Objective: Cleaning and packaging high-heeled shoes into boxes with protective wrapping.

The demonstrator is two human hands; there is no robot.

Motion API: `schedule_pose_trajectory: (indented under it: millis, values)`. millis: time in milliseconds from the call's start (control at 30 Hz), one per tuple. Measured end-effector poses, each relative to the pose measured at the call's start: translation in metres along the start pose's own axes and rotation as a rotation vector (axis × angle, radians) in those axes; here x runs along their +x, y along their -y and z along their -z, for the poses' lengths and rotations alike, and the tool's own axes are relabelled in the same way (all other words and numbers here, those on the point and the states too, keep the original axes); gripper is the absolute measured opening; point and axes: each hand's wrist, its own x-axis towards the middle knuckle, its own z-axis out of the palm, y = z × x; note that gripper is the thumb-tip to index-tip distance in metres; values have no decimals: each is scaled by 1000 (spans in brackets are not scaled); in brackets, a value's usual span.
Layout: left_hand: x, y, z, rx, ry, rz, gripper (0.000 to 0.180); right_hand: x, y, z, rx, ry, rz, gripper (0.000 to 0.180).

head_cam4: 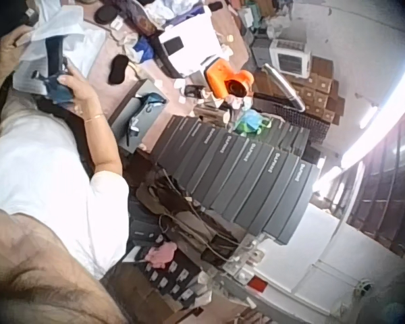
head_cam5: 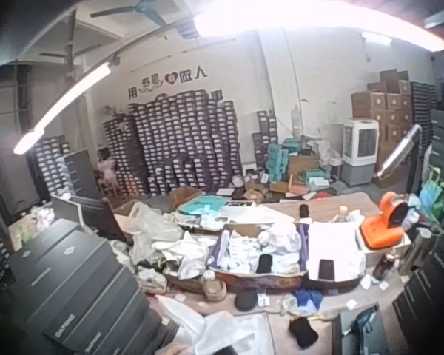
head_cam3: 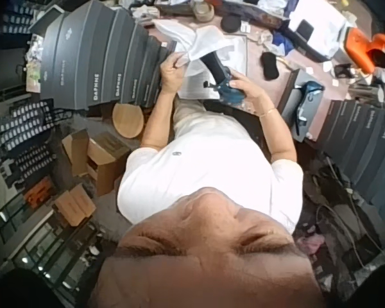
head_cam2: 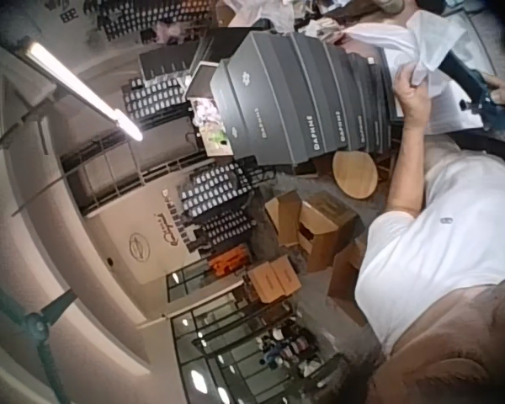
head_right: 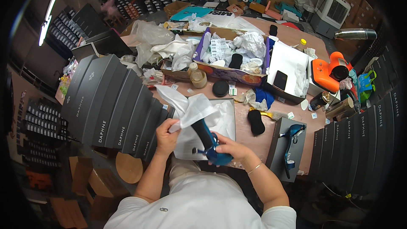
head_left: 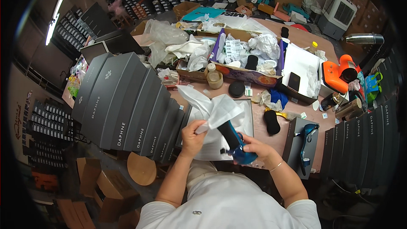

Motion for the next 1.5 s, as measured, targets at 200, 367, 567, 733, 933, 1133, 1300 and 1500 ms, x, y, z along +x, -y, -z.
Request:
schedule_pose_trajectory:
  millis: [200, 367, 567, 733, 933, 1133, 1300, 1500]
  values:
    - [-17, 34, 31, 416, 94, 74, 16, 1, -55, 17, 148, 105, -108, 83]
    - [-12, 9, 6, 352, 171, -2, 24, 2, -70, 21, 300, 187, -56, 85]
    - [-17, -33, -4, 304, 271, -202, 37, 5, -62, 17, 267, 201, 78, 83]
    - [-22, -75, -21, 145, 346, -622, 48, 22, -45, -54, 608, -390, 314, 39]
    - [-47, -63, -60, 24, 543, -691, 48, 16, -100, 26, -455, -580, 659, 43]
    - [-97, -58, -107, -107, 1007, -499, 51, -55, -107, 9, -1131, -1052, 536, 55]
    - [-96, -40, -93, -36, 1363, -93, 43, -133, -102, -19, -1412, -867, 423, 54]
    - [-13, 104, -104, 15, 541, 453, 57, -117, -165, 82, -1005, -882, 403, 54]
